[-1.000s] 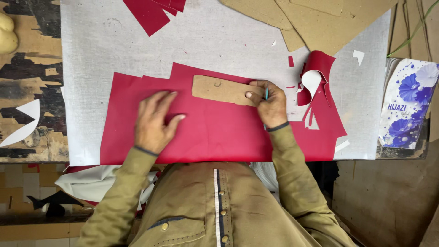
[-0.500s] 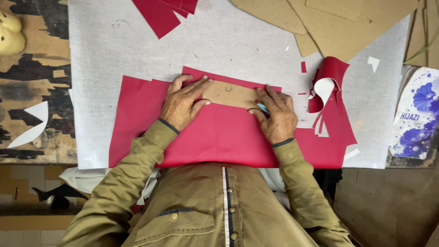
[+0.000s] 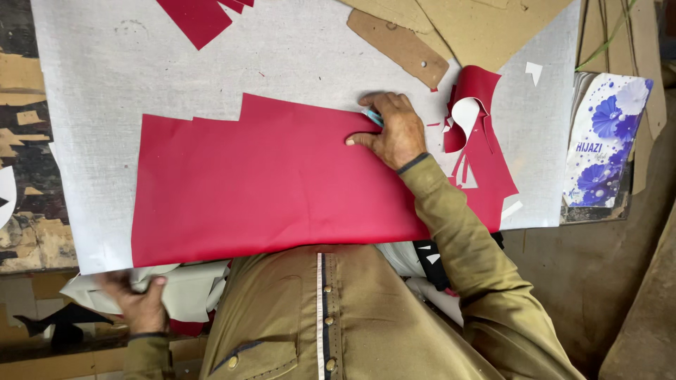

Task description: The person uses cardboard templates to trace and cut shapes from a large sheet of red fabric using a utility knife. They repeatedly position templates, trace outlines, and cut out the pieces, accumulating multiple cut fabric shapes on the work surface.

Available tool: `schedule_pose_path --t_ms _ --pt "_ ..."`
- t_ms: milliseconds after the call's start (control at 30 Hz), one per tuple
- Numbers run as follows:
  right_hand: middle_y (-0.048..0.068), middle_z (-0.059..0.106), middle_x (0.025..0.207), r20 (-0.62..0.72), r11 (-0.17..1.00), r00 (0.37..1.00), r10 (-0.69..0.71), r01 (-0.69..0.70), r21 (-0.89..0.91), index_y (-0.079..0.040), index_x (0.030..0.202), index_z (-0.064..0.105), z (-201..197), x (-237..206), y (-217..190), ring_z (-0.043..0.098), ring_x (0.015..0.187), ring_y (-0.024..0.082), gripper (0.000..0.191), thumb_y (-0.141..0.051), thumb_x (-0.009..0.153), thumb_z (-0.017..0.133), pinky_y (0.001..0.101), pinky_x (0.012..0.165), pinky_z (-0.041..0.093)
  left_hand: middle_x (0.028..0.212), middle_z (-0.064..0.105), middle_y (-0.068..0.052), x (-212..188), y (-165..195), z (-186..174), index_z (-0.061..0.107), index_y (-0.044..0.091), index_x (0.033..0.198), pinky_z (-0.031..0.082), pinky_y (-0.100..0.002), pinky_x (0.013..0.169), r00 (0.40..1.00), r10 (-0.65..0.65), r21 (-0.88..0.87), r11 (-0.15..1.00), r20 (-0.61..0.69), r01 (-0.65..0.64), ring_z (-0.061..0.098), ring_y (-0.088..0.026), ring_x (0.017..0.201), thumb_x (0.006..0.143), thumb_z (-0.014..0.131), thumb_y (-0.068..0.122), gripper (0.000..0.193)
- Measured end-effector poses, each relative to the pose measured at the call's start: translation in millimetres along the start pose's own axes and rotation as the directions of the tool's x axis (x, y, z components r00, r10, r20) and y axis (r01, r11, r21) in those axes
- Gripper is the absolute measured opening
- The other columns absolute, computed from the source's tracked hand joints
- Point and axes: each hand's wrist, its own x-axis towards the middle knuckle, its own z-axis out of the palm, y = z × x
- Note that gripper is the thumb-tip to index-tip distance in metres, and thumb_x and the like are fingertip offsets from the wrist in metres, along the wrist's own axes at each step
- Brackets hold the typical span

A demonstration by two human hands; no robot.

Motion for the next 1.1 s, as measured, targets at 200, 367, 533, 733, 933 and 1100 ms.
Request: schedule_pose_path --t_ms 200,367,533,733,933,1100 --pt "0.017 0.072 0.091 0.181 0.981 0.968 -0.175 0.156 0.113 -0.002 0.110 0.072 -12.5 -12.0 -5.0 0.067 0.081 0.026 0.039 -0.031 0.088 0.086 0.0398 0.074 0.055 0.127 0.064 -0.014 18.0 12.5 -9.0 0.064 0.006 0.130 0.053 -0.045 0.097 0.888 -0.312 0.306 0.928 0.337 0.210 0.061 -0.021 0.112 0.087 0.076 0.004 0.044" --pt "0.017 0.051 0.062 0.230 0.979 0.966 0.118 -0.153 0.136 0.004 0.103 0.069 -61.2 -79.6 -1.2 0.040 0.054 0.014 0.033 -0.019 0.087 0.085 0.0320 0.051 0.035 0.108 0.072 -0.010 56.2 149.9 -35.1 0.070 0.004 0.119 0.060 -0.035 0.079 0.893 -0.154 0.403 0.914 0.423 -0.033 0.069 -0.016 0.089 0.095 0.071 0.008 0.025" --pt "0.003 0.070 0.090 0.004 0.846 0.958 0.286 -0.255 0.468 0.002 0.105 0.069 -82.3 -170.3 18.5 0.062 0.081 0.008 0.015 -0.005 0.093 0.076 0.0222 0.075 0.051 0.084 0.071 -0.019 91.4 272.4 41.3 0.073 -0.006 0.114 0.049 -0.033 0.056 0.846 0.337 0.651 0.541 0.412 -0.532 0.061 -0.023 0.064 0.105 0.076 0.014 0.022" --pt "0.008 0.077 0.091 0.140 0.647 0.824 0.548 -0.524 0.554 0.000 0.104 0.074 -53.9 -290.6 72.4 0.068 0.080 0.011 0.021 0.002 0.083 0.079 0.0270 0.076 0.056 0.109 0.068 -0.018 128.6 291.0 187.4 0.067 0.001 0.130 0.055 -0.044 0.090 0.419 0.661 0.275 0.316 0.622 -0.908 0.064 -0.032 0.102 0.096 0.086 0.011 0.040" --pt "0.006 0.076 0.083 0.289 0.462 0.664 0.690 -0.711 0.531 0.002 0.088 0.073 -16.9 -372.3 92.0 0.066 0.074 0.010 0.016 0.001 0.076 0.083 0.0276 0.071 0.056 0.160 0.033 -0.024 124.5 189.0 240.4 0.039 0.004 0.160 0.031 -0.058 0.120 0.549 0.488 0.387 0.397 0.679 -0.832 0.033 -0.043 0.147 0.086 0.085 0.043 0.094" --pt "0.007 0.072 0.070 0.161 0.670 0.694 0.702 -0.720 0.180 0.005 0.079 0.077 -51.0 -330.9 67.2 0.059 0.068 0.012 0.021 -0.012 0.076 0.089 0.0286 0.068 0.053 0.168 0.029 -0.022 108.8 142.9 166.8 0.044 0.011 0.160 0.010 -0.068 0.127 0.781 0.322 0.697 0.355 0.534 -0.623 0.024 -0.044 0.158 0.093 0.072 0.066 0.091"
